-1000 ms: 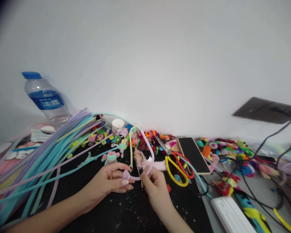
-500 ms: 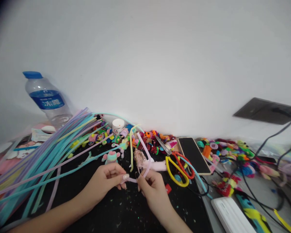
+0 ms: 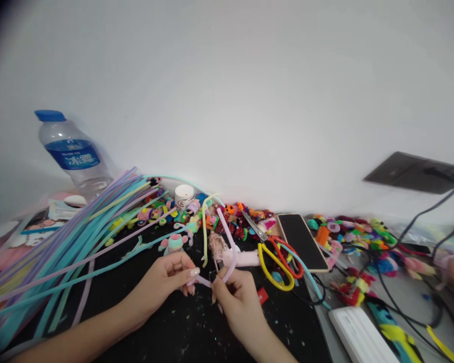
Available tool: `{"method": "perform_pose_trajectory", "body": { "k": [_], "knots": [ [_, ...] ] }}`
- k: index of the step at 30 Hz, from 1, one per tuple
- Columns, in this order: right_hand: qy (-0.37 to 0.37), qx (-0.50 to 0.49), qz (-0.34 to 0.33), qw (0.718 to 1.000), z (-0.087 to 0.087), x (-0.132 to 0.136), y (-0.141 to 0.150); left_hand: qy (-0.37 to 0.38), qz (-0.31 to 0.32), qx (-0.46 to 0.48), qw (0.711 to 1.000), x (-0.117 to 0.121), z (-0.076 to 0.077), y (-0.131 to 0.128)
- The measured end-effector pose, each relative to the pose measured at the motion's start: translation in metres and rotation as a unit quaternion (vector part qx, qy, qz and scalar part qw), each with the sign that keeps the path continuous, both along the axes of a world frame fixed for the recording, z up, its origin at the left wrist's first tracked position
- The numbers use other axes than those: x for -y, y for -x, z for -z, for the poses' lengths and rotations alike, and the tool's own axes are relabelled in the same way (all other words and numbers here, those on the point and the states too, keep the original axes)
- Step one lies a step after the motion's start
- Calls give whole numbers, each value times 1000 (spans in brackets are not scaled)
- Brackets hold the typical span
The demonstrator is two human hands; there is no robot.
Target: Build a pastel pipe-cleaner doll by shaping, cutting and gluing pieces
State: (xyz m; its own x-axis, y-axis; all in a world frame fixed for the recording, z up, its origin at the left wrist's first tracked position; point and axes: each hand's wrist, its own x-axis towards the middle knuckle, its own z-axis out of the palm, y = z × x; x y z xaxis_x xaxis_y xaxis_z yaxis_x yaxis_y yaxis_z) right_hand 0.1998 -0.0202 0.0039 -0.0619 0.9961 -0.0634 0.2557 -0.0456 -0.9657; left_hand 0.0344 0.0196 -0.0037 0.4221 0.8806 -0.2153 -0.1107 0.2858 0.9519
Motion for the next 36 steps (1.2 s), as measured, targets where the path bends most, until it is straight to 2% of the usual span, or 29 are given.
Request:
{"method": "perform_pose_trajectory", "body": {
  "k": [6,11,23,29,33,36],
  "knots": [
    [20,-18,5,1000,3,-2,-4,7,26,28,999,-2,3,0],
    [5,-15,3,1000,4,-2,-4,10,52,23,998,2,5,0],
    [-11,25,2,1000,4,-2,-4,20,14,11,1000,1,5,-1],
    [-57,59,5,997,3,0,-3,25,15,11,1000,1,2,2],
    [-86,38,11,996,2,-1,-5,19,41,16,999,1,5,0],
    [-82,-26,38,996,-1,-1,-7,9,69,9,998,2,7,-1]
  ]
}}
